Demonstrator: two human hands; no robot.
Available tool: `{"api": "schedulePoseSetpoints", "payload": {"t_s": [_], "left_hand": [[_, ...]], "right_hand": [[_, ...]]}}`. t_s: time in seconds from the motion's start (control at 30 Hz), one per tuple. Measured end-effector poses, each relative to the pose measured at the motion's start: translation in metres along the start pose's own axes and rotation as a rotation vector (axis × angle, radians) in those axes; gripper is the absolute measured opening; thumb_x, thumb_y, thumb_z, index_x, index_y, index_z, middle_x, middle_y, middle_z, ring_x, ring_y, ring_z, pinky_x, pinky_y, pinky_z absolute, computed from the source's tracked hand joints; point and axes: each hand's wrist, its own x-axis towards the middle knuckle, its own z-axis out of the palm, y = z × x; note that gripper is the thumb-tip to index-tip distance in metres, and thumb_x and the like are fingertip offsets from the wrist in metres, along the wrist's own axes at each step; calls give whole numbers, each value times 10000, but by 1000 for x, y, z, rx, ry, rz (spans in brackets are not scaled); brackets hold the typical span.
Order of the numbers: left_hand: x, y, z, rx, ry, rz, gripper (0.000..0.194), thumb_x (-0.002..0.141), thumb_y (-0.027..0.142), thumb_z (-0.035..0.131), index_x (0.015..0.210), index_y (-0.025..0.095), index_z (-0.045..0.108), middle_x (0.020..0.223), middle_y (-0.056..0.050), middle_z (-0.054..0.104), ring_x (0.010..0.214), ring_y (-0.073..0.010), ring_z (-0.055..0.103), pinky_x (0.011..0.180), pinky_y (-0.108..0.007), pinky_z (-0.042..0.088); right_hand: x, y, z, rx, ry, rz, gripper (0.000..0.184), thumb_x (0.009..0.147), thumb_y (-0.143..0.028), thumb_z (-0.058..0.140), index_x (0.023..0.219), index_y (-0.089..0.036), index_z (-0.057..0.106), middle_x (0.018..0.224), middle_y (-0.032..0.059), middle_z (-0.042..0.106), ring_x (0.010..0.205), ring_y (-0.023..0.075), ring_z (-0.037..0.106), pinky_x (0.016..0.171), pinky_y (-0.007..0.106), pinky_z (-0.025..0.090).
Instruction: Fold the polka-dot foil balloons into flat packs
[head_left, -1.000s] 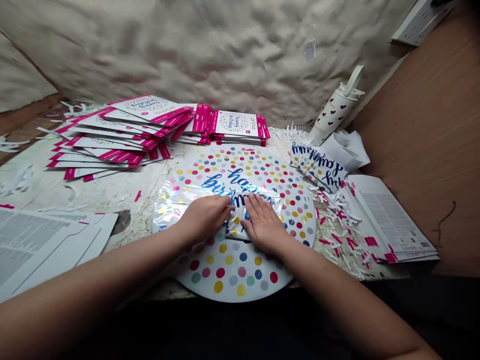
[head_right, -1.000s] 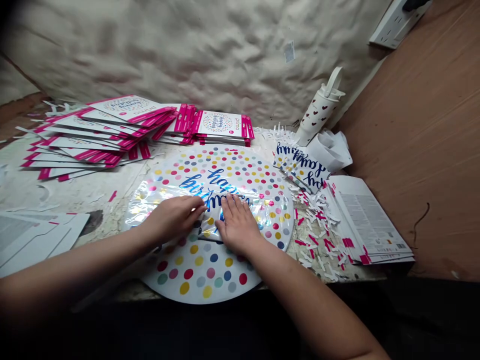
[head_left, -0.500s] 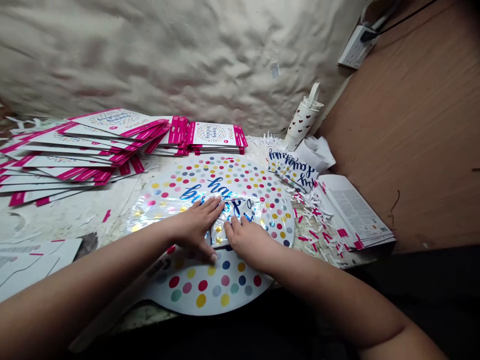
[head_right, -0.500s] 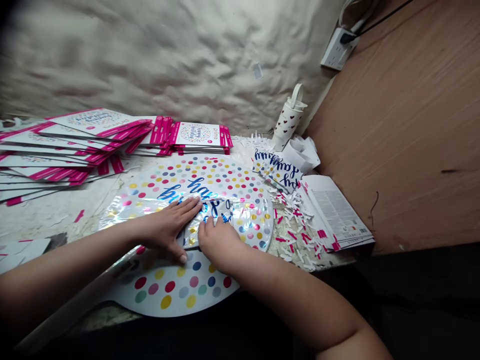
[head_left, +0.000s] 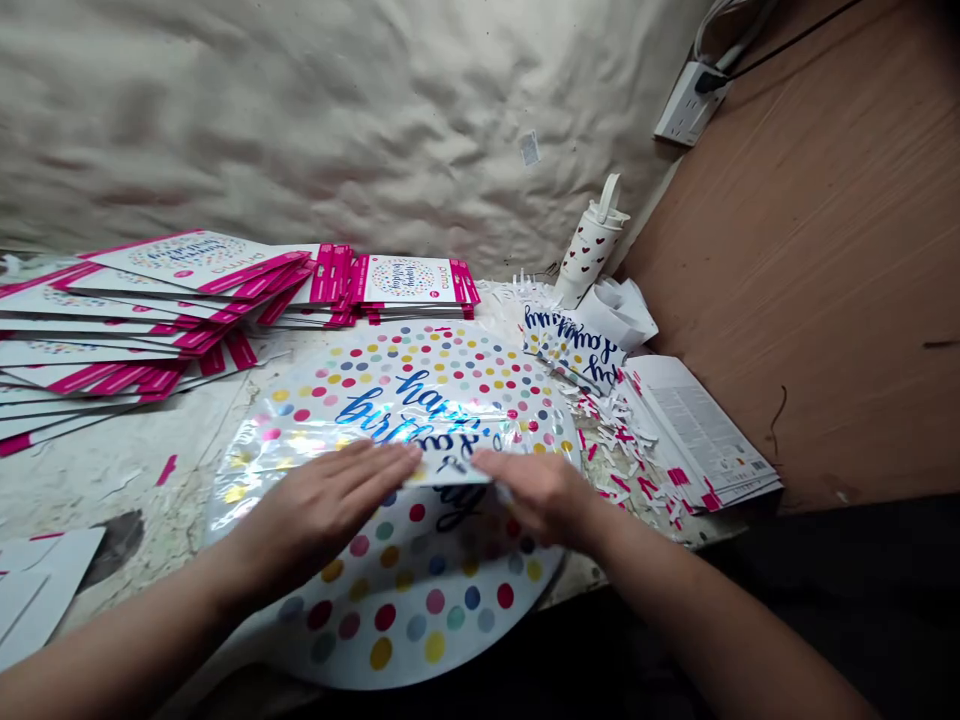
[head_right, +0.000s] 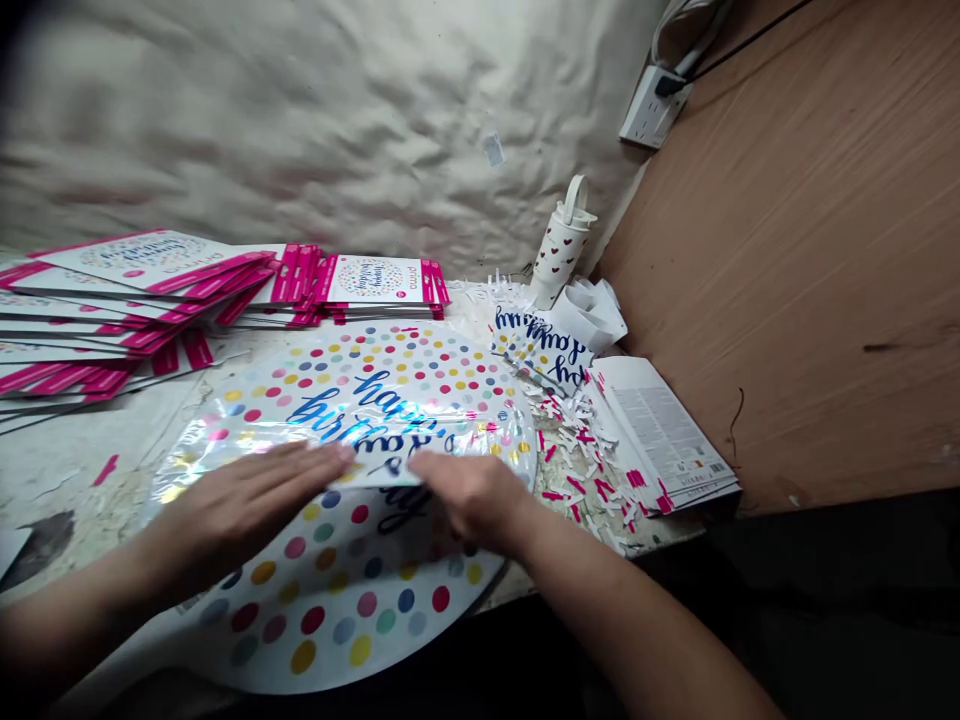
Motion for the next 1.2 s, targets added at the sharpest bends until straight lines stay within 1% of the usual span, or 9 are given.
{"api": "schedulePoseSetpoints", "payload": {"t_s": [0.2,0.3,0.43,0.57,0.63,0.73,0.83,1.07,1.2], "left_hand": [[-22,31,-2,-97,-87,-5,585,871,229,496,1400,331,268,1225,4,589,1087,-185,574,957,-306,459],[-34,48,10,-198,-311,99,624,828,340,565,1389,332,293,1271,-5,541,1130,-211,545,940,-296,466],[-42,62,13,-231,-444,73,693,782,414,593,1394,302,289,1338,-49,463,1186,-258,489,961,-331,443],[-49,82,8,-141,-339,100,422,848,189,484,1267,228,512,1177,-65,618,1062,-217,588,892,-269,477],[-48,91,6,-159,-334,72,351,844,111,424,1131,183,612,1079,-90,665,970,-207,617,838,-265,488],[-37,91,0,-342,-453,-186,257,833,117,435,881,182,679,857,-65,693,764,-165,625,692,-236,488],[-18,73,-10,-665,-649,-516,176,811,203,500,804,199,675,778,-4,670,701,-126,607,636,-197,448],[6,53,-7,-870,-592,-906,203,622,317,635,618,168,498,523,68,459,508,-94,445,434,-181,290],[7,52,-8,-946,-574,-896,220,647,350,621,677,166,504,560,65,461,520,-89,434,453,-180,307]], "right_hand": [[-10,103,-64,-527,328,640,454,898,-128,286,1324,-141,445,1302,111,515,1177,225,507,957,387,439],[-19,150,-52,-553,-43,757,492,897,-112,233,1364,-150,383,1419,89,371,1306,218,341,1053,432,305],[-25,178,-29,-437,-422,816,441,871,-207,369,1296,-165,477,1326,116,493,1228,286,437,1020,553,274],[-17,137,-29,-405,-293,754,503,851,-281,433,1322,-104,432,1407,161,372,1307,313,306,1046,543,231],[-14,85,-28,-165,-213,585,402,853,-275,455,1223,-146,546,1287,120,525,1213,242,447,1033,420,328],[-15,-5,-17,430,-499,251,244,860,-318,506,1034,-253,664,1043,15,665,947,139,608,857,245,473],[-18,-67,-2,502,-586,229,366,795,-419,602,1124,-261,617,1019,24,657,910,161,604,803,251,481],[3,-83,16,532,-447,418,184,846,-255,527,968,-215,659,871,24,661,804,146,598,728,250,457],[13,-82,22,677,-422,530,163,802,-321,583,869,-201,669,789,7,653,702,132,577,614,229,431]]}}
